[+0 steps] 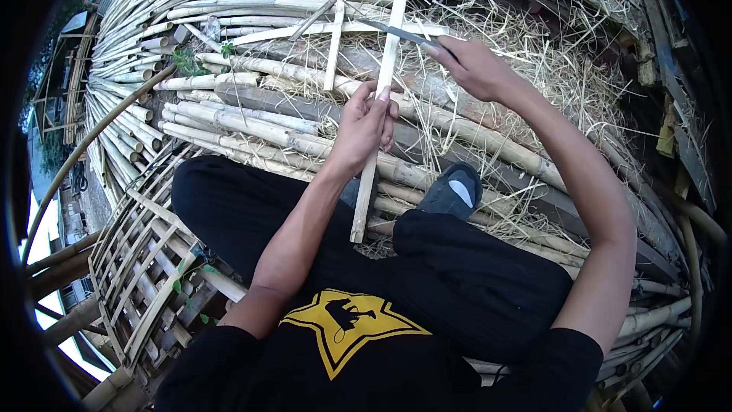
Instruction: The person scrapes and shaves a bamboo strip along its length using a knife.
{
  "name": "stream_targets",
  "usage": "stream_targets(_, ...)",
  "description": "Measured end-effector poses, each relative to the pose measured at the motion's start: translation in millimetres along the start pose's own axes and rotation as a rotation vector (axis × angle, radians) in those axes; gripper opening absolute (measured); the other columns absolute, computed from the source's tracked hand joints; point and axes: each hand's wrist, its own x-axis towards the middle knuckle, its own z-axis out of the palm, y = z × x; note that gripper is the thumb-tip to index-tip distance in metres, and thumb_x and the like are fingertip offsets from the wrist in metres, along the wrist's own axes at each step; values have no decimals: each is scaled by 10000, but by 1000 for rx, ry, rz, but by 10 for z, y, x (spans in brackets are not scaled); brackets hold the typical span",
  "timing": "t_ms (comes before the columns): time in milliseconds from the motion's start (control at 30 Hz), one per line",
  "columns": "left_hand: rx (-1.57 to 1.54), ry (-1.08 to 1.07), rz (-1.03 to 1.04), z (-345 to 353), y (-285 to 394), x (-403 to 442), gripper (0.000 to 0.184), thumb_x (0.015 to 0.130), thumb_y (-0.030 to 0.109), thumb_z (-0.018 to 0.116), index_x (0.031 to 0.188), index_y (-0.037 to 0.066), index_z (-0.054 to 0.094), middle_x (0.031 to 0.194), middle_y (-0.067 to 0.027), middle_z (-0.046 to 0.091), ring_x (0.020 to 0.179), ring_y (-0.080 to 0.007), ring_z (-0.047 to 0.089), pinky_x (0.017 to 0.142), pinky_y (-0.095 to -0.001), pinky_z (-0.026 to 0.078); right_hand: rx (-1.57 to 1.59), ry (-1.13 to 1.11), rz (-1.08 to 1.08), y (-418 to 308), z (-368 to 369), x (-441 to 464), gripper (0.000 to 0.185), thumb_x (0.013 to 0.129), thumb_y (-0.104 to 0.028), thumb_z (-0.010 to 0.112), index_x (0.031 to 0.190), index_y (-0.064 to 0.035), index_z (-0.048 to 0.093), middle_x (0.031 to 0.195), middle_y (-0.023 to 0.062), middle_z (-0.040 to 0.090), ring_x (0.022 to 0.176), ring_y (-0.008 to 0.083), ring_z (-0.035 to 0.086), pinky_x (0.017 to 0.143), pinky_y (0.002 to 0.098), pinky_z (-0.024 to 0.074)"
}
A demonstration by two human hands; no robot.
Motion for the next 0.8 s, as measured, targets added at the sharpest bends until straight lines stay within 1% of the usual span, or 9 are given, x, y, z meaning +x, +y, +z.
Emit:
stream_targets(33,-44,13,5,15,9,-11,226,1014,186,413,1196,52,412,770,-40,539,391,-38,334,337,-191,285,-4,-121,21,-181,35,-25,438,1001,-418,363,870,-29,516,585,138,489,528,291,471,572,429,399)
stream_targets(67,-42,8,0,13,32,-20,226,1014,186,413,1196,52,412,770,-40,539,391,-38,334,337,-191,285,-47,-122,-40,-173,162,-47,441,999,-429,346,904,-35,520,590,152,502,550,352,495,595,460,417)
stream_targets(133,-67,-29,-69,1,90,-43,212,1013,191,417,1177,57,430,753,-26,531,392,-33,331,338,-187,279,-18,-188,36,-197,284,-79,433,999,-427,332,928,-44,522,642,185,538,624,389,544,636,498,435)
stream_targets(233,4,1,-114,20,93,-83,197,1015,217,418,1152,81,455,676,17,464,397,-20,302,339,-186,239,-116,-185,6,-263,297,-148,414,1000,-410,329,934,-55,531,676,202,564,678,394,575,660,518,446)
stream_targets(367,-1,3,-130,21,90,-73,174,1016,242,420,1101,97,467,603,53,370,398,-14,266,341,-193,193,-76,-245,43,-316,298,-122,405,1002,-399,319,944,-62,537,687,208,582,705,405,589,675,539,449)
stream_targets(433,1,12,-124,19,75,-75,170,1015,245,424,1080,94,465,598,58,363,398,-13,261,342,-196,187,-135,-130,-48,-238,361,-111,423,995,-426,325,930,-71,545,653,197,577,684,418,582,657,535,449)
stream_targets(600,32,10,-115,48,71,-67,168,1012,246,432,1043,84,464,593,66,357,401,-10,254,345,-201,177,-230,-99,-61,-19,316,-48,487,971,-492,340,880,-63,554,663,210,578,682,420,578,635,517,448)
stream_targets(733,14,0,-167,105,125,-95,170,1011,244,433,1039,79,463,601,62,359,403,-14,257,348,-203,182,-379,-44,-149,132,189,9,506,968,-508,342,864,-60,551,547,173,534,570,401,555,566,488,441)
stream_targets(800,3,-25,-169,98,163,-65,169,1011,242,434,1040,78,463,605,60,359,404,-16,257,349,-203,184,-429,-25,-163,218,147,60,531,955,-536,353,854,-53,549,551,171,537,544,385,551,534,470,433)
